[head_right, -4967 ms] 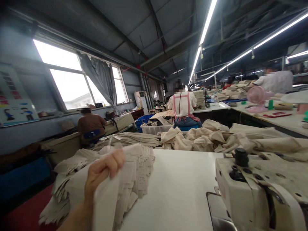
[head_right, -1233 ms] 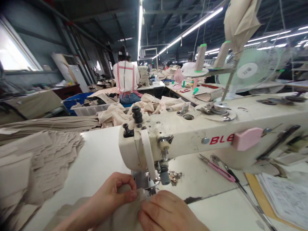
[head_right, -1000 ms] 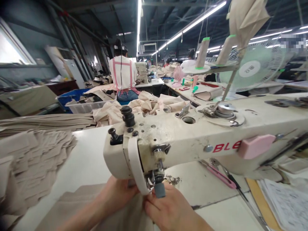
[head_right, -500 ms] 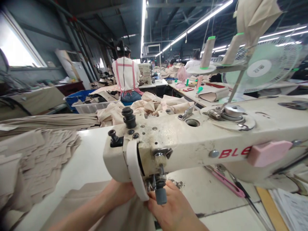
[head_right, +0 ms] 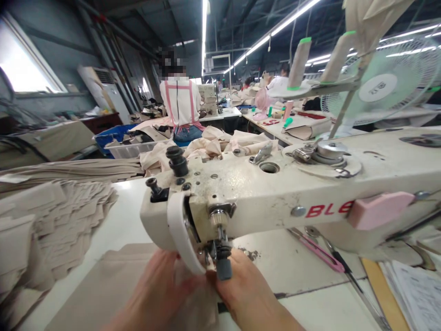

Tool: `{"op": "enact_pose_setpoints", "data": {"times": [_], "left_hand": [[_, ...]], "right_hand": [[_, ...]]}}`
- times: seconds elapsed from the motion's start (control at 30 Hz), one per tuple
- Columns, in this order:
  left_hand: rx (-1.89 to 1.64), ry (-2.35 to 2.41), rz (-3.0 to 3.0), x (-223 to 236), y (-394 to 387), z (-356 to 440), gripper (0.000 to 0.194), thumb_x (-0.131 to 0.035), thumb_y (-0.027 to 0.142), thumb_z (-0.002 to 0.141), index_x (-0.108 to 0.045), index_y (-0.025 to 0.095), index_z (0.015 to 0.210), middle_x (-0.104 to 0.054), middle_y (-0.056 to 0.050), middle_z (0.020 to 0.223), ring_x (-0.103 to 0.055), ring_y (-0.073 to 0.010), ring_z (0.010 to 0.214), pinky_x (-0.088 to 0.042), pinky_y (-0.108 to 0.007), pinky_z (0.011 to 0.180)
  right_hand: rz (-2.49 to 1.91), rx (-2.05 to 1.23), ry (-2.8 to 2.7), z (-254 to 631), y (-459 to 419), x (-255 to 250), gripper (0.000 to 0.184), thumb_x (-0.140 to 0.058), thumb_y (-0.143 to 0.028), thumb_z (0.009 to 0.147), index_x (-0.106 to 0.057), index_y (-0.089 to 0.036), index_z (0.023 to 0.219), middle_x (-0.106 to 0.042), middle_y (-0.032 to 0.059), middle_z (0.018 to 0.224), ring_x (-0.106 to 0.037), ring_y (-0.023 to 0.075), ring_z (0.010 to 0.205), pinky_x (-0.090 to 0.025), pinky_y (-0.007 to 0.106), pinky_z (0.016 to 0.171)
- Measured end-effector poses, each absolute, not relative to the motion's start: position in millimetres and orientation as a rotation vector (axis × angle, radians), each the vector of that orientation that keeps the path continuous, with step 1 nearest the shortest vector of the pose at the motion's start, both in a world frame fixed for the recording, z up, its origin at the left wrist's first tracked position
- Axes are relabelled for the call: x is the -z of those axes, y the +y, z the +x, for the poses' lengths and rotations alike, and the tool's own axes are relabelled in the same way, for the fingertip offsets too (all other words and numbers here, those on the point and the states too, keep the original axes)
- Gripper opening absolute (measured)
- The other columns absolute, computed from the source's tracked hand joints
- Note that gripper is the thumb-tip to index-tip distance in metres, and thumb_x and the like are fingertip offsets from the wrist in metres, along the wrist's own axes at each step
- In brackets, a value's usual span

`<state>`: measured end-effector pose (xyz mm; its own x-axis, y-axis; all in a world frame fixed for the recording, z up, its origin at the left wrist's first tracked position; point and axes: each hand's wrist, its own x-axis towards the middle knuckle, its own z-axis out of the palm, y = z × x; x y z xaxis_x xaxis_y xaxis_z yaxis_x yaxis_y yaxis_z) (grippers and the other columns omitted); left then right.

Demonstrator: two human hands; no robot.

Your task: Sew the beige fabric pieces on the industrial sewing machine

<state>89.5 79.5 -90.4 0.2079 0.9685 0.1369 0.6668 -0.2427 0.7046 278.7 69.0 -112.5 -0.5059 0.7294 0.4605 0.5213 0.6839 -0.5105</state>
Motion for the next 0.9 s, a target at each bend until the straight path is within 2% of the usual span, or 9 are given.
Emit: {"op": "enact_pose_setpoints", "data": {"times": [0.07, 0.17, 0.23, 0.27, 0.37, 0.5, 0.57, 0.7, 0.9], "left_hand": [[-0.684, 1.437, 1.927, 102.2, 56.4, 87.2, 0.043, -0.079, 0.022, 0.052, -0.053, 0.018, 0.086, -0.057, -0.003, 0.085, -0.052, -0.0192, 0.074, -0.044, -0.029, 0.067], [-0.698, 1.363, 1.856, 114.0, 35.0, 86.2, 0.037, -0.078, 0.018, 0.053, -0.051, 0.018, 0.079, -0.053, 0.000, 0.078, -0.048, -0.0164, 0.070, -0.040, -0.027, 0.066], [-0.739, 1.373, 1.806, 114.5, 32.1, 86.2, 0.030, -0.074, 0.012, 0.057, -0.054, 0.018, 0.078, -0.052, 0.001, 0.076, -0.047, -0.0156, 0.070, -0.040, -0.026, 0.067], [-0.746, 1.372, 1.792, 113.2, 32.9, 85.9, 0.030, -0.074, 0.010, 0.056, -0.055, 0.018, 0.079, -0.052, 0.001, 0.075, -0.046, -0.0150, 0.069, -0.040, -0.026, 0.067], [-0.746, 1.308, 1.819, 108.5, 37.1, 83.4, 0.034, -0.074, 0.003, 0.056, -0.059, 0.018, 0.082, -0.054, 0.003, 0.074, -0.048, -0.0140, 0.069, -0.040, -0.024, 0.066], [-0.907, 1.168, 2.002, 111.1, 33.5, 81.3, 0.012, -0.059, 0.008, 0.082, -0.059, 0.019, 0.085, -0.058, 0.001, 0.076, -0.054, -0.0129, 0.070, -0.042, -0.022, 0.063], [-1.072, 1.087, 2.226, 114.9, 29.4, 83.2, 0.013, -0.049, 0.009, 0.091, -0.059, 0.017, 0.089, -0.060, -0.003, 0.080, -0.055, -0.0143, 0.073, -0.045, -0.023, 0.066], [-1.310, 0.858, 2.739, 116.2, 26.9, 90.7, 0.015, -0.045, 0.011, 0.096, -0.061, 0.010, 0.095, -0.062, -0.007, 0.077, -0.054, -0.0157, 0.070, -0.050, -0.025, 0.064], [-1.290, 0.880, 2.889, 106.4, 27.1, 93.6, 0.024, -0.040, 0.015, 0.099, -0.062, 0.010, 0.091, -0.065, -0.005, 0.072, -0.059, -0.0143, 0.065, -0.052, -0.023, 0.063]], "right_hand": [[-1.008, -0.593, -2.179, 281.0, 59.8, 111.5, 0.027, -0.040, -0.023, 0.098, -0.067, -0.023, 0.101, -0.069, 0.0041, 0.093, -0.065, 0.0187, 0.086, -0.053, 0.028, 0.077], [-1.097, -1.375, -1.649, 281.6, 39.2, 116.0, 0.028, -0.047, -0.041, 0.097, -0.061, -0.024, 0.113, -0.065, 0.0008, 0.077, -0.065, 0.0164, 0.072, -0.055, 0.027, 0.067], [-1.090, -1.770, -1.145, 278.5, 26.8, 120.7, 0.043, -0.063, -0.053, 0.085, -0.056, -0.022, 0.115, -0.066, -0.0002, 0.078, -0.066, 0.0160, 0.071, -0.055, 0.026, 0.066], [-1.080, -1.832, -0.998, 276.1, 22.4, 122.8, 0.054, -0.072, -0.055, 0.078, -0.054, -0.021, 0.115, -0.067, 0.0006, 0.081, -0.067, 0.0167, 0.073, -0.055, 0.026, 0.067], [-1.105, -1.784, -0.894, 267.9, 16.9, 127.2, 0.069, -0.083, -0.049, 0.066, -0.053, -0.016, 0.118, -0.070, 0.0021, 0.079, -0.068, 0.0180, 0.072, -0.056, 0.027, 0.068], [-1.119, -1.711, -0.868, 261.5, 19.6, 128.0, 0.064, -0.082, -0.031, 0.064, -0.056, -0.015, 0.121, -0.064, -0.0056, 0.062, -0.064, 0.0138, 0.058, -0.054, 0.025, 0.061], [-1.130, -1.806, -0.870, 260.4, 20.9, 125.2, 0.057, -0.081, -0.027, 0.062, -0.063, -0.016, 0.115, -0.066, -0.0044, 0.064, -0.065, 0.0133, 0.059, -0.054, 0.024, 0.062], [-1.182, -1.965, -0.908, 259.2, 19.3, 116.1, 0.027, -0.077, -0.034, 0.067, -0.075, -0.014, 0.085, -0.070, 0.0019, 0.069, -0.067, 0.0142, 0.065, -0.053, 0.021, 0.065], [-1.207, -1.942, -0.923, 258.6, 14.2, 113.5, 0.026, -0.078, -0.041, 0.069, -0.077, -0.016, 0.078, -0.068, 0.0003, 0.064, -0.063, 0.0113, 0.062, -0.051, 0.018, 0.065]]}}
